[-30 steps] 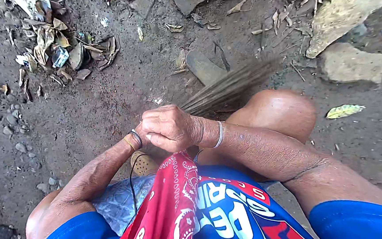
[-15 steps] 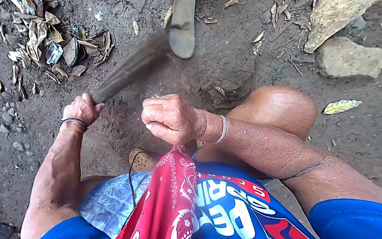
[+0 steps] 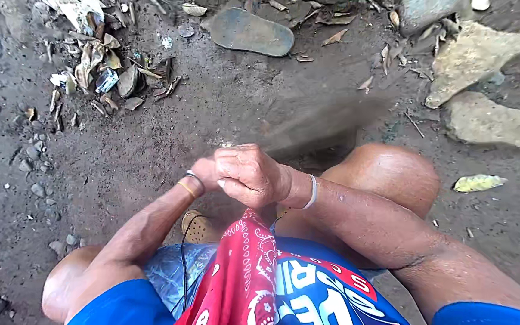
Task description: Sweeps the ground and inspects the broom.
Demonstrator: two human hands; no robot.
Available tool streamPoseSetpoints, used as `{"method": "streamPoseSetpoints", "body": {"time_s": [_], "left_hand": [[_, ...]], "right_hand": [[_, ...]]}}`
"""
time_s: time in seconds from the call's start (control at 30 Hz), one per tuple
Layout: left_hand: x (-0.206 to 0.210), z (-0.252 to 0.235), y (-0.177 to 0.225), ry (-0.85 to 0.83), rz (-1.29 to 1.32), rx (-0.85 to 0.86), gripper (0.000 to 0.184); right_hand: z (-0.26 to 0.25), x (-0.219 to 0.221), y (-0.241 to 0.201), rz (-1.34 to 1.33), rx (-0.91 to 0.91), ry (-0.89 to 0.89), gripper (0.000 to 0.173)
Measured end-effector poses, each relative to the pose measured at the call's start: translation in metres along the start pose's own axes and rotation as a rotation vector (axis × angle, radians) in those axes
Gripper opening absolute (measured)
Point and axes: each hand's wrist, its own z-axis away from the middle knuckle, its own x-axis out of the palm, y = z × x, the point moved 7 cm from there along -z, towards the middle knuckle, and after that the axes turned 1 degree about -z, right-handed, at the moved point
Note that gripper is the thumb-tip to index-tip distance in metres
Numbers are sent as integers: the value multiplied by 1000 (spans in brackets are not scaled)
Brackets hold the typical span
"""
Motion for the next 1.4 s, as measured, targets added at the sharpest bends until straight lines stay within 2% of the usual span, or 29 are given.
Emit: {"method": "streamPoseSetpoints", "body": {"time_s": [0.07,0.1,0.17,0.2,0.3,0.4,0.47,0.57,0.63,0.7,0.77,0.9,0.97,1.03,1.13,1.4], "left_hand": [[28,-15,19,-108,-79,176,40],[38,-23,15,-122,-126,223,41],[50,-37,-23,-44,-194,195,50],[44,-35,-48,7,-217,123,53],[-2,0,-124,27,-225,-254,58],[-66,55,-198,142,-82,-656,63],[-103,94,-223,247,44,-868,63],[-125,132,-240,403,261,-1016,66],[-124,144,-241,500,424,-991,71],[-120,140,-233,573,620,-885,72],[-122,130,-209,650,858,-757,60],[-136,114,-159,787,1316,-467,19],[-146,115,-136,806,1458,-352,9],[-156,116,-119,830,1590,-267,9],[-161,116,-105,849,1763,-226,11],[-153,107,-114,856,1883,-269,9]], "right_hand": [[-1,-1,1,8,-21,-12,29],[-2,-3,2,22,-29,-18,29],[-3,-7,3,28,-35,-25,29],[-2,-9,3,32,-29,-27,28],[6,-13,5,47,12,-17,35],[-1,-18,11,106,-29,32,38],[-5,-21,16,101,-42,51,35],[-6,-23,22,91,-40,68,34],[-9,-24,26,77,-20,82,34],[-10,-25,32,35,30,109,33],[-9,-25,40,-16,92,137,30],[-12,-26,51,-124,169,225,27],[-12,-27,54,-163,190,259,26],[-12,-26,57,-206,226,276,24],[-11,-24,62,-288,336,310,25],[-11,-32,83,-487,545,495,31]]}}
